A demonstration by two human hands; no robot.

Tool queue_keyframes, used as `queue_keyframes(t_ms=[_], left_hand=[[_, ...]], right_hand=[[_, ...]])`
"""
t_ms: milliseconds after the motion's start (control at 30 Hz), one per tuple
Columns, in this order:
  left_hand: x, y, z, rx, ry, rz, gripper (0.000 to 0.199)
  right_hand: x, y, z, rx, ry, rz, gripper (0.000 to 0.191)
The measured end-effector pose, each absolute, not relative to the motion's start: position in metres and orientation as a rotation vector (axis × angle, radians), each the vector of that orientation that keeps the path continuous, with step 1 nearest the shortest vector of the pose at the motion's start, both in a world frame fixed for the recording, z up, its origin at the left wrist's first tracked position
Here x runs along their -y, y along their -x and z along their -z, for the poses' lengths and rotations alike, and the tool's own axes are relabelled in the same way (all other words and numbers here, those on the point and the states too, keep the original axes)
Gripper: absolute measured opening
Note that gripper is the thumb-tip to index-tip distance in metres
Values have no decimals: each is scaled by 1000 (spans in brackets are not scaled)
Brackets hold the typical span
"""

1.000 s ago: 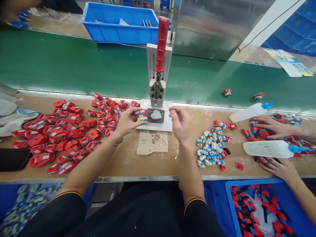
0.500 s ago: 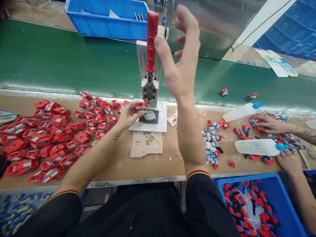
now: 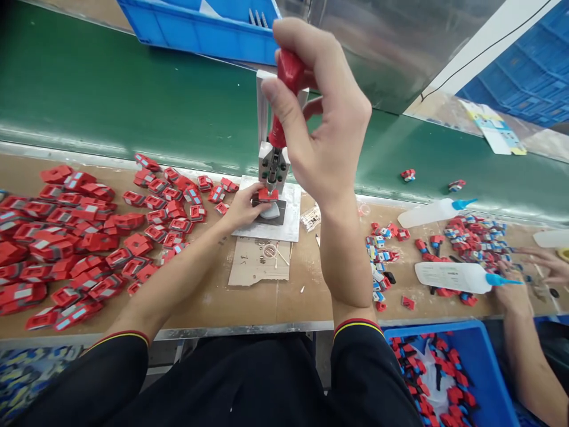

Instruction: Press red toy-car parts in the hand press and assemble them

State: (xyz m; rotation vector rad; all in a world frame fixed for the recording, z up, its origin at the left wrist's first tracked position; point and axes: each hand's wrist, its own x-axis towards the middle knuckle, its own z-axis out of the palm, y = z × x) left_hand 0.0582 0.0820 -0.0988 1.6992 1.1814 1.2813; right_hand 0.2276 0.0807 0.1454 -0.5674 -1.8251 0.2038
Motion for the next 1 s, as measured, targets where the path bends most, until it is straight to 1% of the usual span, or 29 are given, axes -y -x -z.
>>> queue_keyframes(t_ms=[133, 200, 267, 367, 433, 533, 600, 733, 867, 1000], left_hand=[[-82, -61, 100, -1207, -1701, -1281, 49], [-80, -61, 99, -1206, -1724, -1280, 50], [-77, -61, 98, -1196, -1739, -1280, 48], [-74, -62, 96, -1196, -1740, -1284, 48], [-74, -63, 94, -1206, -1736, -1283, 49], [-74, -64, 93, -1218, -1741, -1281, 50], [-74, -64, 92, -1217, -1749, -1273, 49], [-74, -64, 92, -1195, -1759, -1278, 51], [-75, -63, 95, -1174, -1758, -1294, 53], [-76, -63, 96, -1161, -1780, -1298, 53]], right_hand=[[-66, -234, -122, 1820, 422, -100, 24], [-57, -239, -105, 1855, 387, -102, 27], [-49, -244, -86, 1897, 446, -127, 25], [-39, -255, -56, 1967, 649, -150, 25], [-34, -265, -37, 1995, 715, -170, 21], [-29, -278, -16, 2024, 706, -152, 12], [-27, -286, -7, 2064, 661, -100, 10], [-26, -294, 5, 2152, 550, -103, 22], [-26, -294, 11, 2217, 556, -93, 20], [-24, -289, 14, 2207, 438, 1, 27]])
